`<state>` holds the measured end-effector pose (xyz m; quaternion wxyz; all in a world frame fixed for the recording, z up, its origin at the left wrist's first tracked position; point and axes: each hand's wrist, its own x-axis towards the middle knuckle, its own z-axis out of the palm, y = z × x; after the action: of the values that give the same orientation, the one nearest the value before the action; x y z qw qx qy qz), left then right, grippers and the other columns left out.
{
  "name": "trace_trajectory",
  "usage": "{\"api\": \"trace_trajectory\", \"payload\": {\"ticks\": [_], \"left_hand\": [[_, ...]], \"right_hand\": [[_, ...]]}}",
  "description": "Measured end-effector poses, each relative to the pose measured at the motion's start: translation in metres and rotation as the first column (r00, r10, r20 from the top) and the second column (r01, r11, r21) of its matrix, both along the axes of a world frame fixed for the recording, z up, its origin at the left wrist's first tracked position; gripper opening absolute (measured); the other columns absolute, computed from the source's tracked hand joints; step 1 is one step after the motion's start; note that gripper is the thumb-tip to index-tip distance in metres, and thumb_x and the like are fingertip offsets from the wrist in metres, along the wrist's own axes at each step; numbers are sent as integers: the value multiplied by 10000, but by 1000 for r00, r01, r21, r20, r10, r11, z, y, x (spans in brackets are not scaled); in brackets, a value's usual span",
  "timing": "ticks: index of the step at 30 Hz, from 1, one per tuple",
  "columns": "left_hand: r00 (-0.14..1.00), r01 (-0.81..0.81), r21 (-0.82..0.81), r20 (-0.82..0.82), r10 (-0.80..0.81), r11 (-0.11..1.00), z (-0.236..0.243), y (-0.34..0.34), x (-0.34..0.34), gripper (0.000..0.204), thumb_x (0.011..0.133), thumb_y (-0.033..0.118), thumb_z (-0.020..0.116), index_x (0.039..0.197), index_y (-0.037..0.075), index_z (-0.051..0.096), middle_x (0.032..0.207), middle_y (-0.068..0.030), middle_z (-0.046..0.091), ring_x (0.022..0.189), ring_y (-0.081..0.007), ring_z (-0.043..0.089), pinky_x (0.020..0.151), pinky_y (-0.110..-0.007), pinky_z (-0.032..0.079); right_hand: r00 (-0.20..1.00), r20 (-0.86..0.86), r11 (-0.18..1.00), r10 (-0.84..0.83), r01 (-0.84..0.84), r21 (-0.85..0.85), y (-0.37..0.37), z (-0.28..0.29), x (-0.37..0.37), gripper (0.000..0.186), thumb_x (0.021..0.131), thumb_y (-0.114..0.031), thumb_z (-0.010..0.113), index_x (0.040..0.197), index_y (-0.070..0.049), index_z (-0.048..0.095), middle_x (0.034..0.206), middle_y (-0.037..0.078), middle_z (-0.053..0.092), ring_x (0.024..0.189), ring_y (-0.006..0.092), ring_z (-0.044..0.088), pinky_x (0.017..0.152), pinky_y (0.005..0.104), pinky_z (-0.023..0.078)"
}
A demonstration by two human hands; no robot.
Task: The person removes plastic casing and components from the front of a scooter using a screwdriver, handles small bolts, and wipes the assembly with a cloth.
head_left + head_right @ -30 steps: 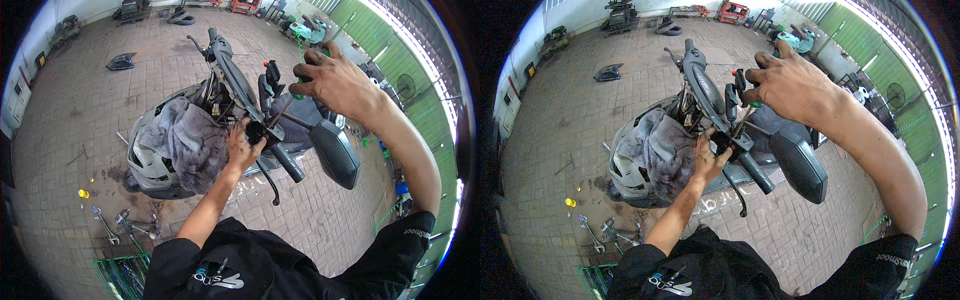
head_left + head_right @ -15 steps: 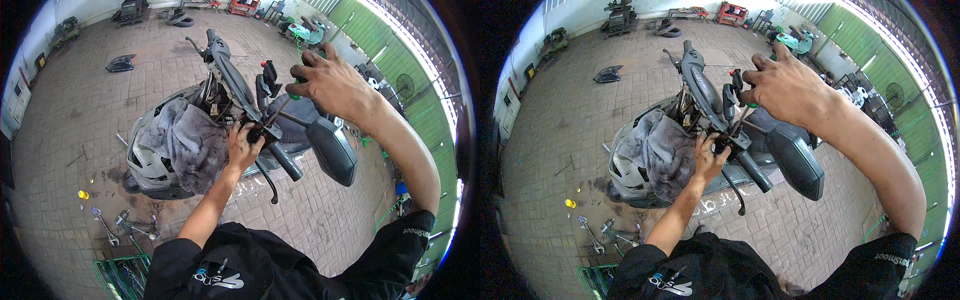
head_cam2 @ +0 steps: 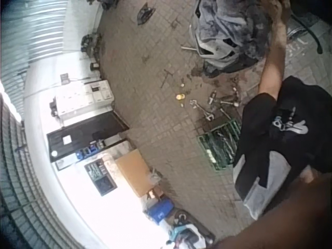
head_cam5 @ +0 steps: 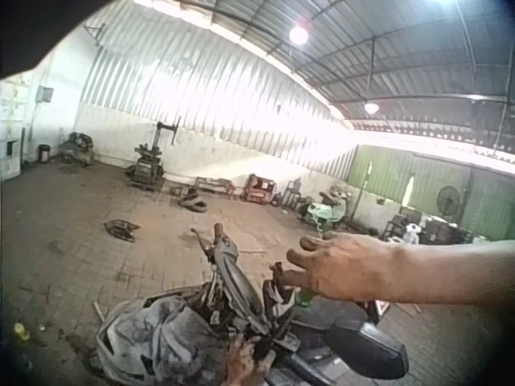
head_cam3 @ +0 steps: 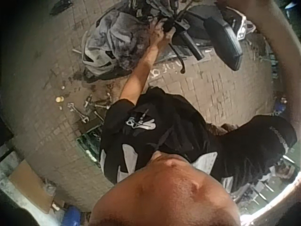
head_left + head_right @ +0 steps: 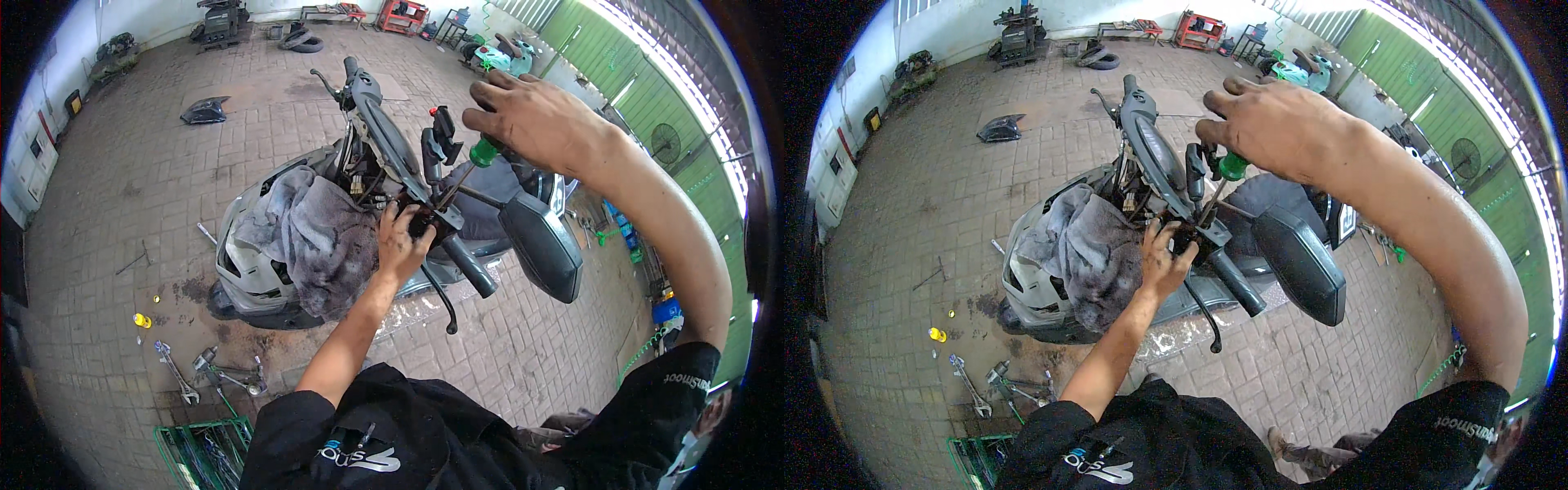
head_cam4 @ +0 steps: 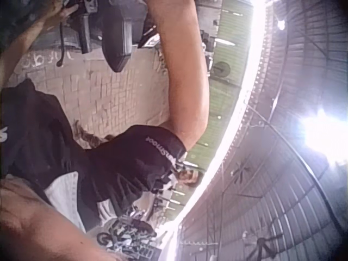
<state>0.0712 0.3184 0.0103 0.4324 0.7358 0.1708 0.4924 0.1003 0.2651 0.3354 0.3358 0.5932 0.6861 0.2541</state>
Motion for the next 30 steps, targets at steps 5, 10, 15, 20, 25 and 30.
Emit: {"api": "trace_trajectory", "payload": {"ticks": [5, 10, 15, 20, 25, 30], "left_hand": [[975, -39, -19, 218, 42, 999, 30, -5, -17, 362, 644, 85, 676, 980, 53, 544, 1022, -129, 512, 1067, -303, 429, 906, -379, 362], [945, 57, 155, 311, -103, 986, 87, 21, -25, 355, 652, 81, 691, 968, 36, 535, 950, -109, 532, 896, -247, 526, 765, -331, 438], [887, 383, 195, 193, -419, 903, 130, 32, -12, 374, 676, 143, 752, 977, 13, 570, 854, -66, 620, 748, -135, 586, 675, -267, 472], [929, 352, 148, 69, -364, 924, 139, 34, -7, 377, 652, 116, 756, 960, 45, 550, 738, -71, 616, 684, -182, 619, 637, -292, 482], [929, 358, 127, 49, -366, 925, 139, 31, -4, 434, 693, 64, 733, 1052, 20, 494, 765, -80, 632, 690, -131, 595, 657, -256, 471], [866, 495, -91, -32, -499, 864, 125, 27, -1, 405, 797, 99, 631, 1185, 123, 520, 1036, -132, 583, 971, -203, 556, 868, -308, 430]], "right_hand": [[883, -106, 889, -458, 455, -54, 2, 10, -11, 389, 768, -221, 618, 1098, -46, 510, 1022, 177, 524, 959, 325, 563, 787, 398, 488], [939, -342, 990, -35, 80, 120, -11, 6, 12, 371, 760, -193, 631, 1057, -12, 501, 1002, 190, 510, 930, 350, 564, 800, 418, 469], [884, -463, 985, 62, 22, 173, -18, 12, 24, 335, 799, -161, 563, 1098, -19, 510, 928, 210, 571, 896, 339, 576, 825, 418, 447], [826, -548, 905, -136, 328, 271, -9, 3, 8, 323, 835, -238, 551, 1095, -47, 549, 925, 214, 605, 910, 335, 579, 827, 413, 447], [768, -606, 972, 208, -95, 214, -23, 20, 34, 306, 819, -247, 558, 1028, -27, 594, 912, 195, 612, 891, 313, 593, 792, 399, 467], [883, -458, 960, -104, 210, 186, -26, 16, 38, 345, 810, -369, 560, 817, -31, 631, 743, 191, 616, 720, 333, 612, 667, 394, 488]]}}
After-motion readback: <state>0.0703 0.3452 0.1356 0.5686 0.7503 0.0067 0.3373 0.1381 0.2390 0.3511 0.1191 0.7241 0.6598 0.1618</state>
